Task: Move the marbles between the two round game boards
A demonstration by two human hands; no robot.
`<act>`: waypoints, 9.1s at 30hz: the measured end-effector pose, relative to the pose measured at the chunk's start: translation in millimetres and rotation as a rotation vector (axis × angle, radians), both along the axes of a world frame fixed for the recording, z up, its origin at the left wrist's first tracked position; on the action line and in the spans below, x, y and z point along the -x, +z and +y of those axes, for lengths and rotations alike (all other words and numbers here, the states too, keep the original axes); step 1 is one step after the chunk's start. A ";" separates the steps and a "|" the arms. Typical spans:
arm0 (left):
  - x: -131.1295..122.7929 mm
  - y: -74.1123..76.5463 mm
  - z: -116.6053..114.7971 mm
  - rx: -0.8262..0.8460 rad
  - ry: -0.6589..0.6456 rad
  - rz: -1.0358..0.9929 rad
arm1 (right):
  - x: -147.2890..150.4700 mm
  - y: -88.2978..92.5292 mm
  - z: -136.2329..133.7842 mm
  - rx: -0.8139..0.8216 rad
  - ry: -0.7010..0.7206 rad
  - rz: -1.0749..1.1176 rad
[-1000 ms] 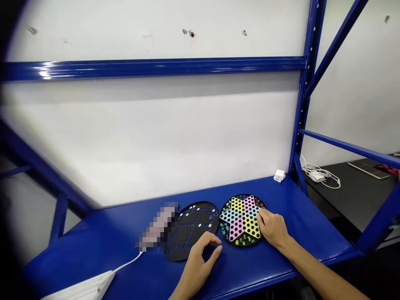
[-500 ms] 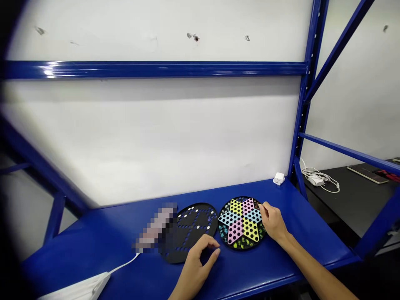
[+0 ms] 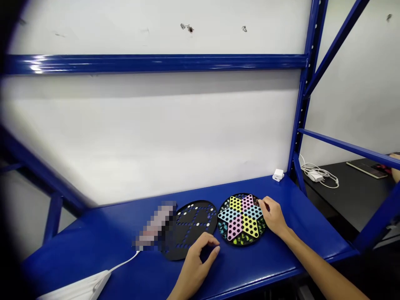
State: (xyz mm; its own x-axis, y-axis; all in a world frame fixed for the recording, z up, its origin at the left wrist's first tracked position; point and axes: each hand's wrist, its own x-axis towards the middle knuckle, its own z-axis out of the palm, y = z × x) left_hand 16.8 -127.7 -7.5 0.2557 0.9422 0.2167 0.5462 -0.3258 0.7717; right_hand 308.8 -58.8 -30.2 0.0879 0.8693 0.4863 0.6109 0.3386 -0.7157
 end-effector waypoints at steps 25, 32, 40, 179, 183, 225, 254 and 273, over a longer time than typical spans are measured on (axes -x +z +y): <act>16.1 -0.1 1.0 -0.062 0.110 0.218 | -22.7 -2.1 -34.8 0.107 0.095 -0.021; 34.2 1.7 11.5 -0.102 0.181 0.415 | -25.1 -3.0 -33.3 0.120 0.049 0.082; 37.6 70.8 7.9 -0.558 0.501 0.029 | -18.1 2.1 -34.8 0.078 -0.012 0.169; 28.2 17.8 43.3 -0.060 -0.027 0.438 | -10.7 1.1 -15.5 0.236 -0.085 -0.423; 15.1 20.4 36.4 0.046 -0.156 0.339 | -12.3 2.5 -15.8 0.251 -0.073 -0.382; -78.7 5.8 131.8 -0.118 -0.085 0.955 | -11.7 -5.5 -18.9 0.330 0.015 -0.341; -70.3 7.1 138.7 -0.105 -0.068 0.899 | -11.9 -7.4 -20.1 0.305 0.010 -0.395; -25.6 18.5 135.5 -0.023 0.067 0.696 | -10.9 -6.3 -20.4 0.307 0.011 -0.394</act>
